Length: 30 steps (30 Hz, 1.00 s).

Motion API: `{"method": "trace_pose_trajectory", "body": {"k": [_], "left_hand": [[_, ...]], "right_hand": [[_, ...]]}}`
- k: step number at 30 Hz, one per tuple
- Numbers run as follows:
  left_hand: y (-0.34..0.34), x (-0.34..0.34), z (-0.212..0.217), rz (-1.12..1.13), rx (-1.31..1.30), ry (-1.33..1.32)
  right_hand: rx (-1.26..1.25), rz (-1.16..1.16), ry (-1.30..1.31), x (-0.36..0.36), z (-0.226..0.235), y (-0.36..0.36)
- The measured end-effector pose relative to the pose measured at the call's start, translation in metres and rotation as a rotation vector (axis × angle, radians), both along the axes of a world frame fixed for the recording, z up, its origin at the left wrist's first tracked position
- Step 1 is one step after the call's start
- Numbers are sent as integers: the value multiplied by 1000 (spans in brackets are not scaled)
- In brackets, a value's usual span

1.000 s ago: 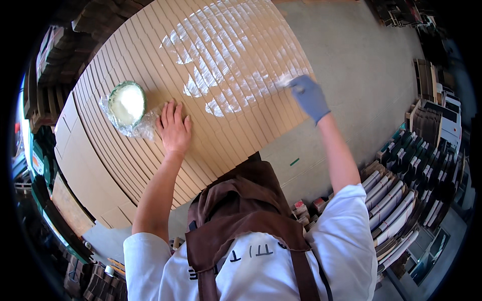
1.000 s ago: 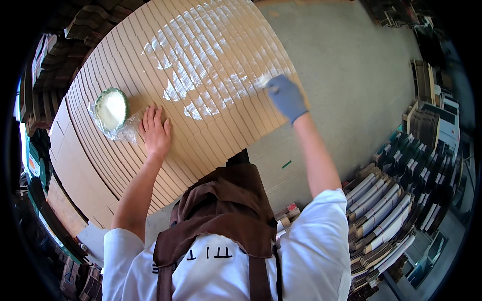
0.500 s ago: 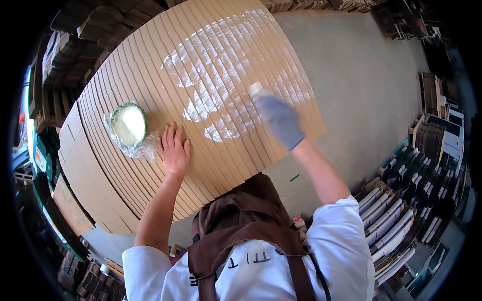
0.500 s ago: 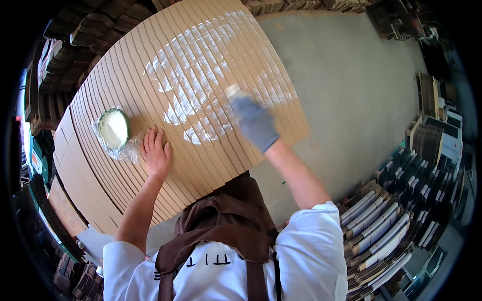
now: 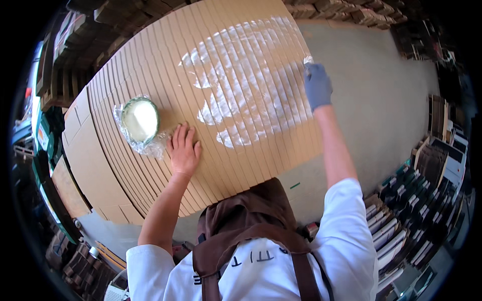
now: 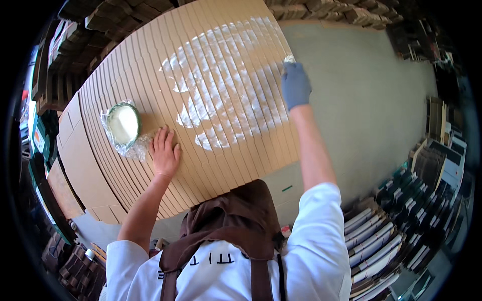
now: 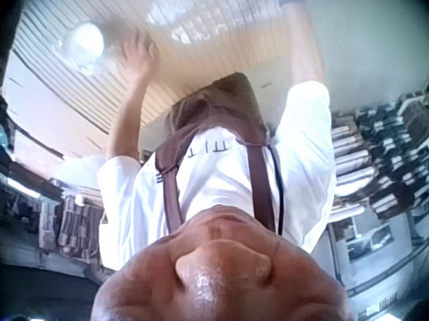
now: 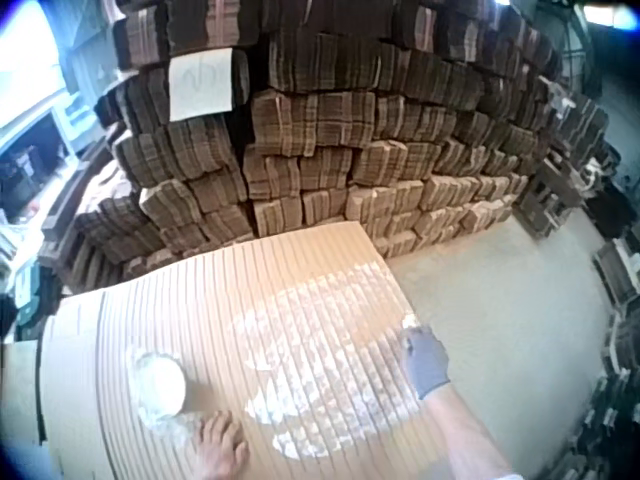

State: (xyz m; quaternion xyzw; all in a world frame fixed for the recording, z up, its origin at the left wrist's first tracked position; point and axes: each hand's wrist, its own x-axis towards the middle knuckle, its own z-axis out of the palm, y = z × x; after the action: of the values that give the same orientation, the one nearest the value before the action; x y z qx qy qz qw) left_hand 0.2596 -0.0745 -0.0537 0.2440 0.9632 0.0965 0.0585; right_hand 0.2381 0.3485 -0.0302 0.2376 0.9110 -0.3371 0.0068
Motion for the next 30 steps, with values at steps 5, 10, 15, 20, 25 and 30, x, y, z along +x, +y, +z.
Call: {"method": "trace_pose_trajectory", "body": {"k": [5, 10, 15, 20, 25, 30], "left_hand": [[-5, 5, -2, 18, -31, -19], [-5, 2, 0, 24, -34, -23], [0, 4, 3, 6, -19, -28], [-3, 4, 1, 28, -44, -48], [0, 2, 1, 11, -38, -49], [0, 5, 5, 26, -42, -73]], "right_hand": [[121, 637, 420, 59, 23, -186], [73, 390, 310, -1, -22, -115], [385, 274, 448, -29, -15, -50], [231, 240, 184, -50, -19, -32], [214, 202, 390, -48, -15, -23], [364, 70, -6, -66, -4, 52]]}}
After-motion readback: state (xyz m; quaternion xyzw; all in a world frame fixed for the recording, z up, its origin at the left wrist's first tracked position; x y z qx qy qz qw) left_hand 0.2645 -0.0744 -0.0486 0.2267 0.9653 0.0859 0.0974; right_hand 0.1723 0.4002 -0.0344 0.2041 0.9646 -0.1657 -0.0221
